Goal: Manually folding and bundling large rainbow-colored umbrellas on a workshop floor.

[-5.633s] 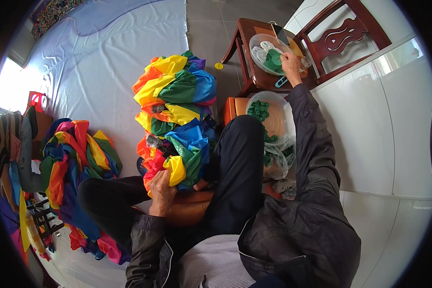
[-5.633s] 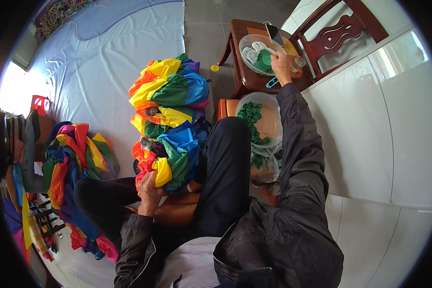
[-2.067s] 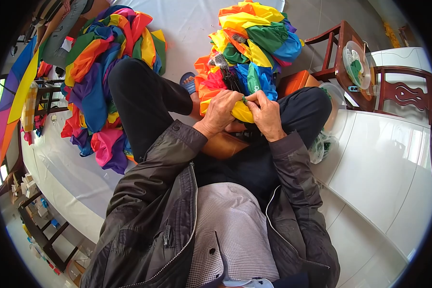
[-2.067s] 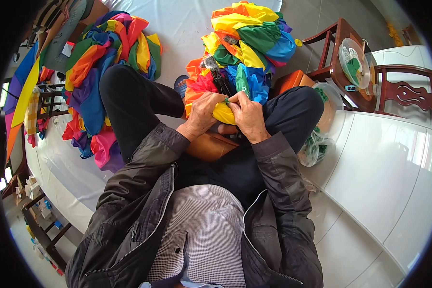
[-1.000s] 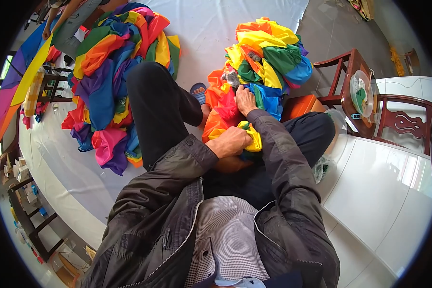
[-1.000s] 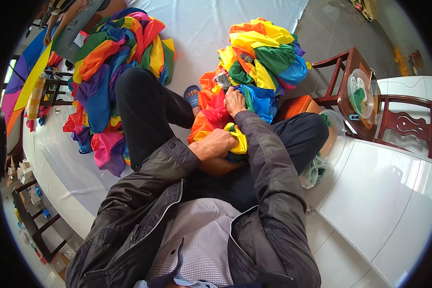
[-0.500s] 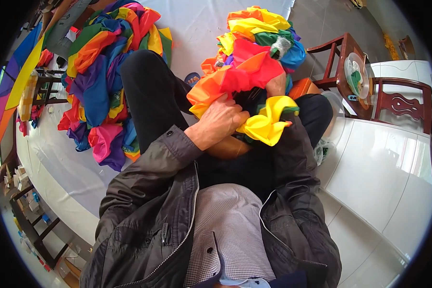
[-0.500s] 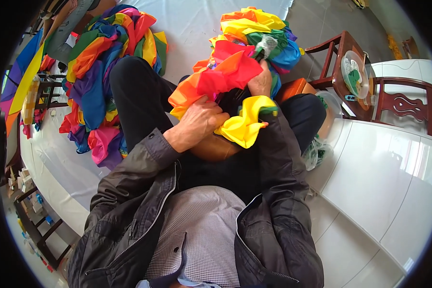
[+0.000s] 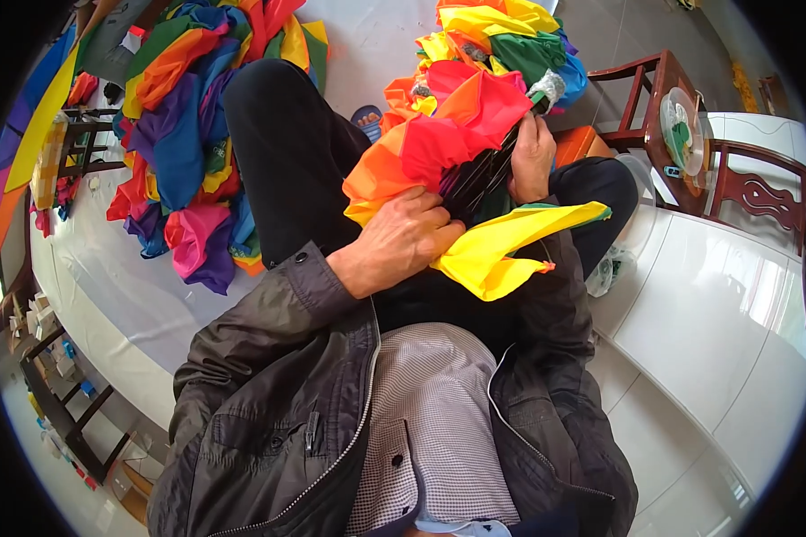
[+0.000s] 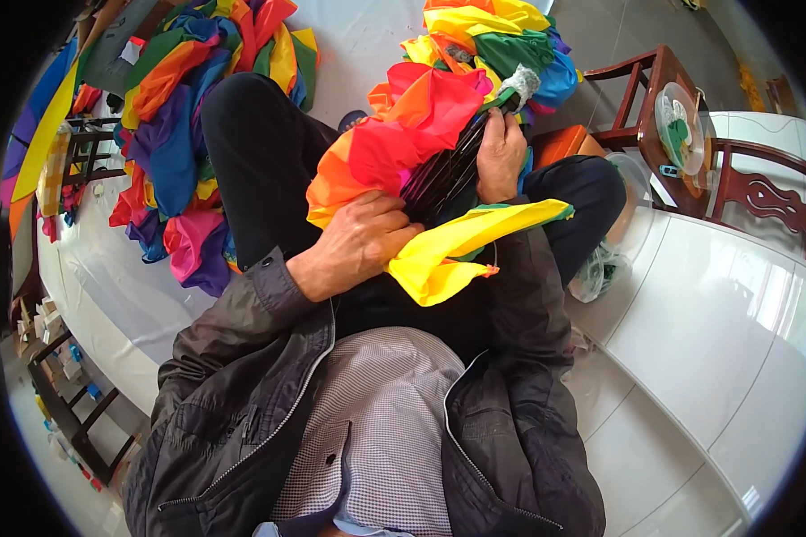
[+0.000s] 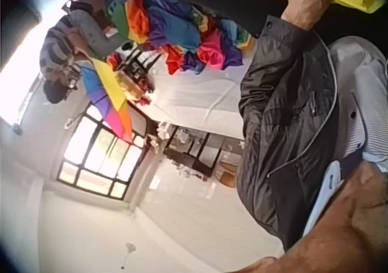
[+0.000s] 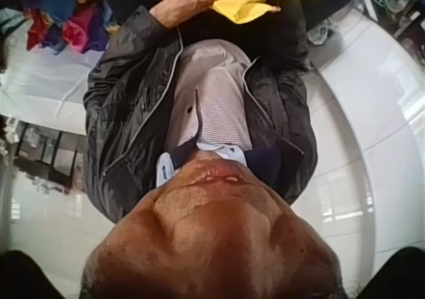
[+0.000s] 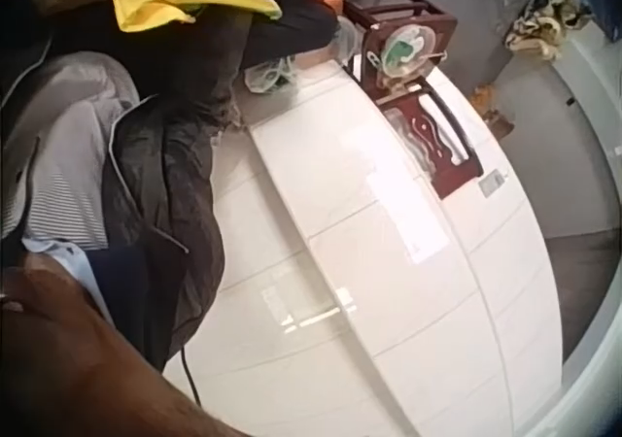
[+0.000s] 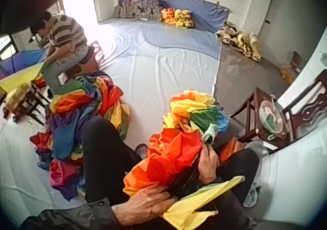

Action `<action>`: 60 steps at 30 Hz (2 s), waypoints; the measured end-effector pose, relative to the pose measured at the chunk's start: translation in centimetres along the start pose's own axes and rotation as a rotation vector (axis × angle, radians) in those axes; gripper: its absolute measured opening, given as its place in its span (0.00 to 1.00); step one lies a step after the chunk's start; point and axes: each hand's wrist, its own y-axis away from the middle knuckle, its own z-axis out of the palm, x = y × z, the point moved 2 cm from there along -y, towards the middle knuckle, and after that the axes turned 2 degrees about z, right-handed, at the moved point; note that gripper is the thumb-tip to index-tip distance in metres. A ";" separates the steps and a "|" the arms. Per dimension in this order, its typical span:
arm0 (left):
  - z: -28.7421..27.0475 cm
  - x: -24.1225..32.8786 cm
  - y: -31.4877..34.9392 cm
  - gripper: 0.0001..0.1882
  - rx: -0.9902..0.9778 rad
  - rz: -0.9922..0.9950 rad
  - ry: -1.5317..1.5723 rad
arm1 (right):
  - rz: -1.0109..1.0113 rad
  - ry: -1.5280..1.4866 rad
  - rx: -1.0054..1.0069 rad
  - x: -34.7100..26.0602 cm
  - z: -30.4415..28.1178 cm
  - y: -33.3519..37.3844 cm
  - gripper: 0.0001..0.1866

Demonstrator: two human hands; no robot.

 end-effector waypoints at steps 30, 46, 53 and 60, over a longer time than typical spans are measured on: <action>-2.8 3.2 3.5 0.15 -0.106 0.085 -0.080 | 0.676 -0.466 -0.103 -0.7 1.1 4.3 0.17; -2.1 1.9 4.4 0.14 -0.111 0.100 -0.090 | 0.473 -0.320 -0.115 2.7 2.1 5.2 0.21; -1.6 1.6 4.8 0.13 -0.111 0.127 -0.084 | 0.396 -0.144 -0.182 4.1 1.9 4.9 0.19; -1.2 1.4 5.4 0.12 -0.145 0.152 -0.077 | 0.331 0.023 -0.182 4.3 2.3 5.8 0.20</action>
